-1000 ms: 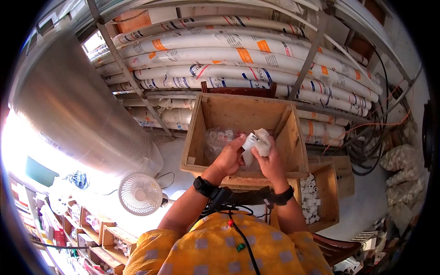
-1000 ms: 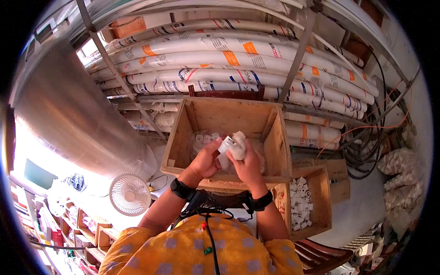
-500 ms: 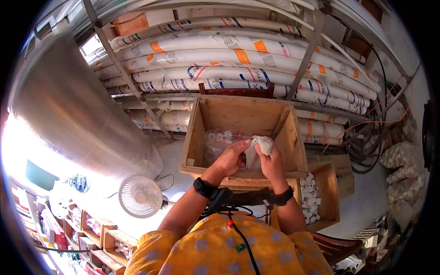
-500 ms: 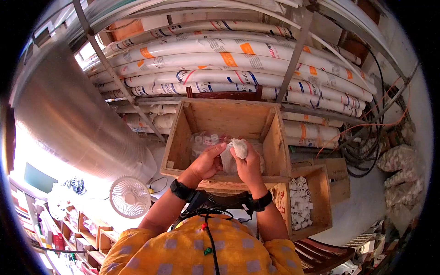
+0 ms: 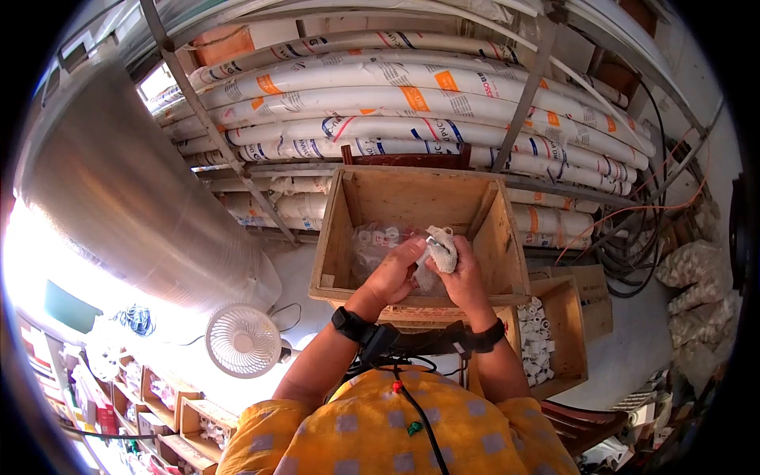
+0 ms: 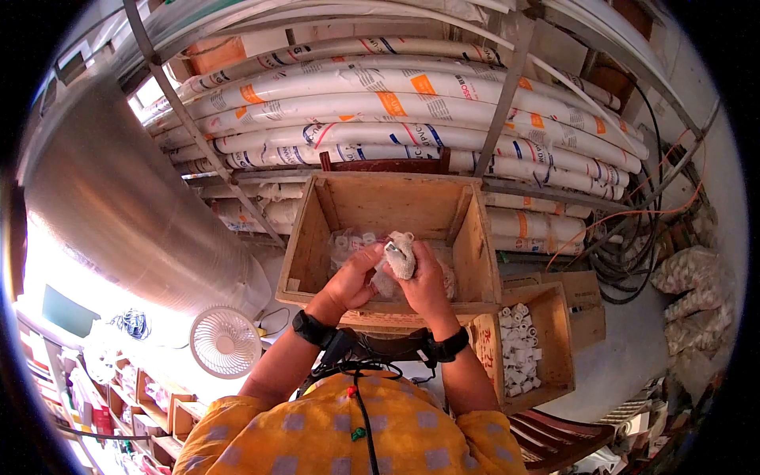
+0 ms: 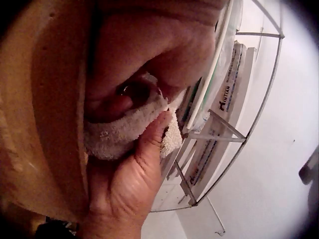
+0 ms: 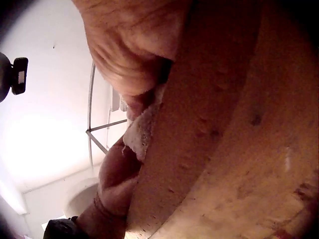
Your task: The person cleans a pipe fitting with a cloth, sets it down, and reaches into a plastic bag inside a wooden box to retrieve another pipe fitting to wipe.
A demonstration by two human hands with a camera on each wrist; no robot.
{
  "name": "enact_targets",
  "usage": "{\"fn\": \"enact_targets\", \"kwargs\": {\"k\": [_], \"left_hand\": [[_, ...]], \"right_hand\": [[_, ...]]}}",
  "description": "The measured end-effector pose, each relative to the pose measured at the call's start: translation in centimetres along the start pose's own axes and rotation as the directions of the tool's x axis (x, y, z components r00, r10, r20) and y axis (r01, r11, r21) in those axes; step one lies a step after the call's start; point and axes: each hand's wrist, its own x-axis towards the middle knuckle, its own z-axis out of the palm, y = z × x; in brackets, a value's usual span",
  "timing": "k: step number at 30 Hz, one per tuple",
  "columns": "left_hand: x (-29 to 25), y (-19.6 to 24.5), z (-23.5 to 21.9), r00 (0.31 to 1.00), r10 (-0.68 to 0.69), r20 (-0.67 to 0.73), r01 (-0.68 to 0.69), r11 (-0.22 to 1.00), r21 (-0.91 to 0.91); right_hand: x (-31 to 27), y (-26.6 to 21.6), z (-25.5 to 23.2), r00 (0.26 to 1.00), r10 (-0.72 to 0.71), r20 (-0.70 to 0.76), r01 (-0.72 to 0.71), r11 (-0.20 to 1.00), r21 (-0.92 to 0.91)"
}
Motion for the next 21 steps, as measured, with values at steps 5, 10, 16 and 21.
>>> {"fn": "enact_targets", "kwargs": {"k": [5,10,16,21], "left_hand": [[-0.6,0.9,1.5,0.997,-0.028,0.068,0.028,1.000,0.014],[0.1,0.0,0.1,0.998,-0.029,0.060,0.028,0.999,0.022],[0.0,-0.3,0.0,0.999,0.012,0.035,-0.012,1.000,0.005],[0.2,-0.2,-1.0,0.999,-0.014,0.052,0.015,1.000,-0.006]], "right_hand": [[-0.1,0.2,-0.2,0.999,0.036,-0.035,-0.035,0.999,0.041],[-0.3,1.0,-0.1,0.997,0.020,-0.077,-0.021,1.000,-0.008],[-0.7,2.2,0.1,0.967,0.208,-0.148,-0.185,0.970,0.155],[-0.4,0.8,-0.4,0.990,0.133,-0.051,-0.129,0.988,0.080]]}}
